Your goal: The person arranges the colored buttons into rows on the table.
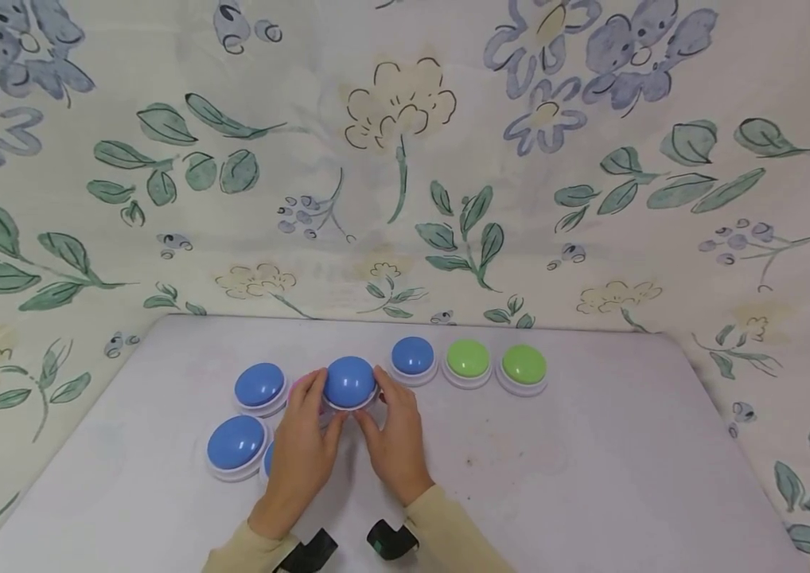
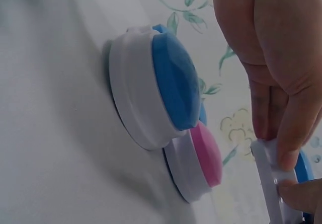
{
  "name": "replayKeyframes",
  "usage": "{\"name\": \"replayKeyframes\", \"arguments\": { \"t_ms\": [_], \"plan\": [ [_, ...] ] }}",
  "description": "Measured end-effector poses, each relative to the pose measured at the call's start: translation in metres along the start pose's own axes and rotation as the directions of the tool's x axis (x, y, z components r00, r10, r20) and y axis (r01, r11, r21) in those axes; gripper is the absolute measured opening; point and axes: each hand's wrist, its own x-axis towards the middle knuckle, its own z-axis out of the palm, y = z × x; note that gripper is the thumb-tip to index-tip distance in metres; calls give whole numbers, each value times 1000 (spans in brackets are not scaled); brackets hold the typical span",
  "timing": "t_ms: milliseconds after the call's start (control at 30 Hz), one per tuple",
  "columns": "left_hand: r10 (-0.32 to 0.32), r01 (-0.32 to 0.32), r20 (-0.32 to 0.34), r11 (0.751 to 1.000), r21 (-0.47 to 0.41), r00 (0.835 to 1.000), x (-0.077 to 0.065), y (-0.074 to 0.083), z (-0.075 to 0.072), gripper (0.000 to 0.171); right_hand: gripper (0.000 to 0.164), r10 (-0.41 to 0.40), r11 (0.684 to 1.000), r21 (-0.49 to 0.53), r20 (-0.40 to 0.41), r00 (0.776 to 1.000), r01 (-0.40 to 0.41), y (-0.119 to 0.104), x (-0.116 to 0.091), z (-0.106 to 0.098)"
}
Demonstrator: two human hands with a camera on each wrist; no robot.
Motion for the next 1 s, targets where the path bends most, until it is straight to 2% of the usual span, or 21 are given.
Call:
{"name": "replayKeyframes", "arguments": {
  "t_ms": [200,567,800,1000],
  "plan": [
    [-28,28,11,1000,10,1000,7,1,3,59,57,27,999,28,2,1000,-27,2,5,2],
    [-26,27,32,999,-25,999,25,1,8,60,54,51,997,56,-31,998,-49,6,19,3],
    [8,-8,3,999,-40,1000,34,-4,13,59,52,47,995,86,-55,997,-42,10,28,4],
    [27,-27,-11,999,-39,1000,42,-11,18,60,53,100,990,107,-61,993,-93,12,34,6]
  ]
}}
